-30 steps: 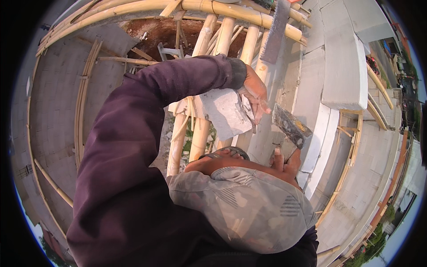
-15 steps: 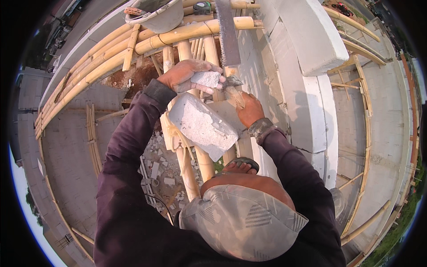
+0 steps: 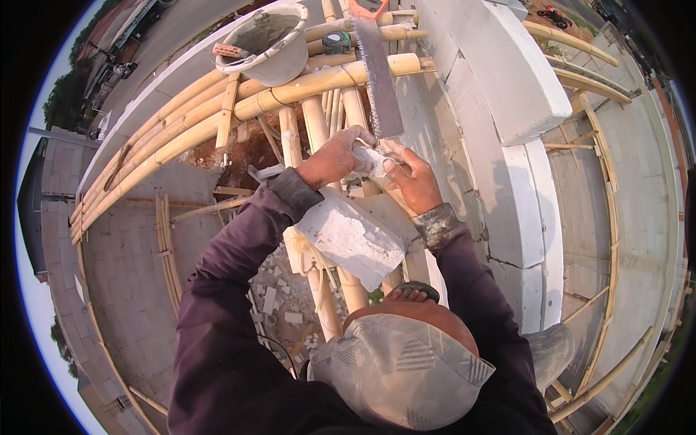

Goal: The person applies mortar to white blocks and places them on a bamboo scaffold to build a wall. They use a trowel to spread mortar, position blocks, and tap them into alignment, repeating the process along the scaffold.

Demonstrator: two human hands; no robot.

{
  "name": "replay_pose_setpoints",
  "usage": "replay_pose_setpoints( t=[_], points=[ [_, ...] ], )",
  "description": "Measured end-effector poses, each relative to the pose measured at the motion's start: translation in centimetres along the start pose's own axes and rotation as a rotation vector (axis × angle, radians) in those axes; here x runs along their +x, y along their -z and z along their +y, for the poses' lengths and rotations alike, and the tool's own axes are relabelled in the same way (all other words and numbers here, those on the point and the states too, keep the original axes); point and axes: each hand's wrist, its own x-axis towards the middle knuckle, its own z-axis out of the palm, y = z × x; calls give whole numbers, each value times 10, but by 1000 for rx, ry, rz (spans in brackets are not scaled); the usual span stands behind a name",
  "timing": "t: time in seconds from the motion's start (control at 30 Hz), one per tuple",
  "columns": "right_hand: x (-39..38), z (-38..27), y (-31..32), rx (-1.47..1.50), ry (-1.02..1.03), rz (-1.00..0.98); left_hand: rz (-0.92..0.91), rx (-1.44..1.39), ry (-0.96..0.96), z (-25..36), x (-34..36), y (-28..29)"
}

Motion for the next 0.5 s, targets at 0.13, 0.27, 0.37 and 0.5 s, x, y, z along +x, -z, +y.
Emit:
replay_pose_setpoints(
  t=[0.13,0.27,0.37,0.5],
  points=[
    [1,-19,7,-66,-191,59,29,1,-18,9,16,11],
    [-11,-9,35,123,-231,210,846,-708,-13,8,41,119],
    [-32,9,58,70,-273,255,844,-971,-161,-23,59,205],
    [-68,26,70,-531,-67,294,731,-1406,209,-92,107,309]
  ],
)
